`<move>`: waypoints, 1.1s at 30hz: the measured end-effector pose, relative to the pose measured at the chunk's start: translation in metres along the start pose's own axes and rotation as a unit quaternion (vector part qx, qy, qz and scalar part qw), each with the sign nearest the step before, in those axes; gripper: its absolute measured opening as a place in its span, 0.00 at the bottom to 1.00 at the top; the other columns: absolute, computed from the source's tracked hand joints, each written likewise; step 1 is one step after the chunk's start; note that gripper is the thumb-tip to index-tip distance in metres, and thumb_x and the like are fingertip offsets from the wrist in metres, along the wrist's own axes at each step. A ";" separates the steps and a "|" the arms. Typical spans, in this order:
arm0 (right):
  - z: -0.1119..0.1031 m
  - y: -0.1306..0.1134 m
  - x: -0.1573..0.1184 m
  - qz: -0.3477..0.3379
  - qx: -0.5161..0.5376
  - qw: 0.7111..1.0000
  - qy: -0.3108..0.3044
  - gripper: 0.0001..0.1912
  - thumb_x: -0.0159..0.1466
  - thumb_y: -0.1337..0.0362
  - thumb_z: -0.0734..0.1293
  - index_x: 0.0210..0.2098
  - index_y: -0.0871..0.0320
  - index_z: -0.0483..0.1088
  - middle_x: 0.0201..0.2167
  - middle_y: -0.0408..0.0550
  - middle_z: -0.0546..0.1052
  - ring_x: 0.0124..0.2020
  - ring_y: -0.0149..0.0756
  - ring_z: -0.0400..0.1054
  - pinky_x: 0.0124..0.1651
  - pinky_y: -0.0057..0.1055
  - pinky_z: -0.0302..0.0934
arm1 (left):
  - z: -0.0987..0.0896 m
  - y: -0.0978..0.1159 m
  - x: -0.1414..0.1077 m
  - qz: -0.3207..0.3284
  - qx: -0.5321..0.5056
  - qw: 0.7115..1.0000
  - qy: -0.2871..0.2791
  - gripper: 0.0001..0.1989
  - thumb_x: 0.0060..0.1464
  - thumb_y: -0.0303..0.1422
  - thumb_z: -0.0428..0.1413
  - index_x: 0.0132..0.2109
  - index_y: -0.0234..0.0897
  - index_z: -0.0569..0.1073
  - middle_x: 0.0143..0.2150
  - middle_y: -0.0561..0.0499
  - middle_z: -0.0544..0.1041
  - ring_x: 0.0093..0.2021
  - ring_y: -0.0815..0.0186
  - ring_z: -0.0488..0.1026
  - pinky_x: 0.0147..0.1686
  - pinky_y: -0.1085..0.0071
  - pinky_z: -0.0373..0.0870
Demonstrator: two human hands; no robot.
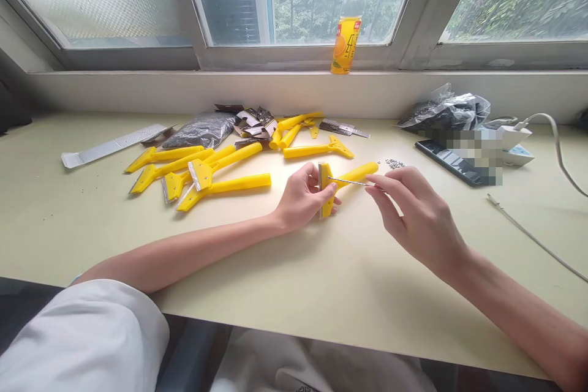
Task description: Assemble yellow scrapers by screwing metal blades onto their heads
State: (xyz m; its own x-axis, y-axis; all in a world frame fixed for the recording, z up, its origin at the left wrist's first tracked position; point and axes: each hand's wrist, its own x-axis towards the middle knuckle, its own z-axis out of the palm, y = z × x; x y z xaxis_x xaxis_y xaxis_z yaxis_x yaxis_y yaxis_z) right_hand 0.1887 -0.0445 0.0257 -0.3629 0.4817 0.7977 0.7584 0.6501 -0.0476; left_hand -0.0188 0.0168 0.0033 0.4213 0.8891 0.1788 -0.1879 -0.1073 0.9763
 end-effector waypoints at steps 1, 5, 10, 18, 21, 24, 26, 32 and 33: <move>-0.001 -0.003 0.001 0.010 -0.006 1.000 -0.009 0.13 0.68 0.72 0.65 0.51 0.55 0.69 0.39 0.51 0.72 0.36 0.38 0.69 0.39 0.36 0.67 | 0.000 0.000 0.000 0.004 0.001 1.000 0.003 0.22 0.53 0.42 0.66 0.37 0.37 0.60 0.34 0.52 0.73 0.30 0.61 0.81 0.26 0.65 0.82; -0.006 -0.007 0.004 0.005 -0.006 0.998 -0.058 0.16 0.67 0.76 0.61 0.52 0.57 0.65 0.43 0.55 0.69 0.38 0.39 0.69 0.38 0.36 0.68 | -0.001 -0.001 0.001 0.011 0.007 1.000 0.015 0.22 0.53 0.42 0.66 0.37 0.37 0.61 0.33 0.52 0.73 0.29 0.61 0.81 0.24 0.65 0.81; -0.015 0.001 0.004 -0.115 -0.040 0.991 -0.062 0.24 0.64 0.82 0.62 0.56 0.58 0.64 0.44 0.56 0.74 0.43 0.42 0.70 0.46 0.40 0.68 | -0.002 -0.003 0.002 0.024 0.021 0.999 0.012 0.21 0.54 0.42 0.65 0.37 0.37 0.61 0.35 0.52 0.74 0.30 0.62 0.81 0.25 0.65 0.82; -0.013 -0.004 0.005 -0.173 -0.172 0.970 -0.012 0.13 0.63 0.72 0.72 0.46 0.61 0.70 0.26 0.41 0.76 0.25 0.31 0.66 0.30 0.30 0.59 | -0.003 0.000 0.001 0.027 0.033 0.999 0.022 0.23 0.52 0.43 0.66 0.35 0.37 0.60 0.32 0.53 0.74 0.30 0.62 0.81 0.25 0.68 0.81; -0.012 -0.005 0.005 -0.130 -0.197 0.972 -0.012 0.09 0.64 0.64 0.73 0.35 0.58 0.68 0.20 0.39 0.71 0.23 0.29 0.64 0.26 0.29 0.54 | -0.003 0.000 0.001 0.032 0.038 0.999 0.018 0.23 0.52 0.42 0.66 0.34 0.37 0.59 0.31 0.54 0.73 0.30 0.62 0.81 0.24 0.70 0.80; -0.011 -0.008 0.006 -0.075 -0.180 0.980 -0.030 0.10 0.68 0.62 0.69 0.34 0.57 0.65 0.22 0.40 0.71 0.23 0.30 0.65 0.24 0.29 0.51 | -0.004 0.000 0.002 0.030 0.034 0.999 0.018 0.23 0.53 0.42 0.66 0.34 0.38 0.59 0.30 0.54 0.73 0.30 0.63 0.81 0.25 0.69 0.80; -0.013 -0.010 0.007 -0.037 -0.146 0.987 -0.052 0.08 0.70 0.61 0.66 0.41 0.59 0.65 0.30 0.45 0.76 0.27 0.31 0.68 0.24 0.28 0.51 | -0.004 0.000 0.001 0.027 0.031 0.999 0.022 0.22 0.53 0.42 0.65 0.34 0.38 0.59 0.30 0.54 0.73 0.30 0.62 0.81 0.25 0.69 0.80; -0.017 -0.013 0.007 -0.061 -0.114 0.990 -0.053 0.12 0.70 0.63 0.66 0.31 0.57 0.62 0.22 0.39 0.69 0.19 0.26 0.57 0.23 0.28 0.47 | -0.005 -0.002 0.000 0.047 0.080 0.996 0.011 0.21 0.55 0.41 0.64 0.34 0.38 0.58 0.30 0.53 0.74 0.29 0.65 0.80 0.25 0.71 0.78; -0.016 -0.014 0.007 -0.068 -0.122 0.989 -0.043 0.15 0.69 0.61 0.67 0.28 0.57 0.60 0.18 0.37 0.65 0.17 0.25 0.55 0.23 0.28 0.46 | -0.006 -0.002 0.000 0.050 0.085 0.995 0.010 0.20 0.56 0.41 0.63 0.34 0.38 0.58 0.30 0.54 0.74 0.29 0.65 0.80 0.25 0.72 0.78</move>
State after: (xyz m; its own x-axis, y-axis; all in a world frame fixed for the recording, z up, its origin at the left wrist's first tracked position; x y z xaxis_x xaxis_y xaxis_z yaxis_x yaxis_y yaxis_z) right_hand 0.1849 -0.0596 0.0414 -0.5075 0.4539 0.7324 0.8037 0.5558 0.2125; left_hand -0.0234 0.0194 0.0001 0.3908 0.8784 0.2753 -0.0750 -0.2677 0.9606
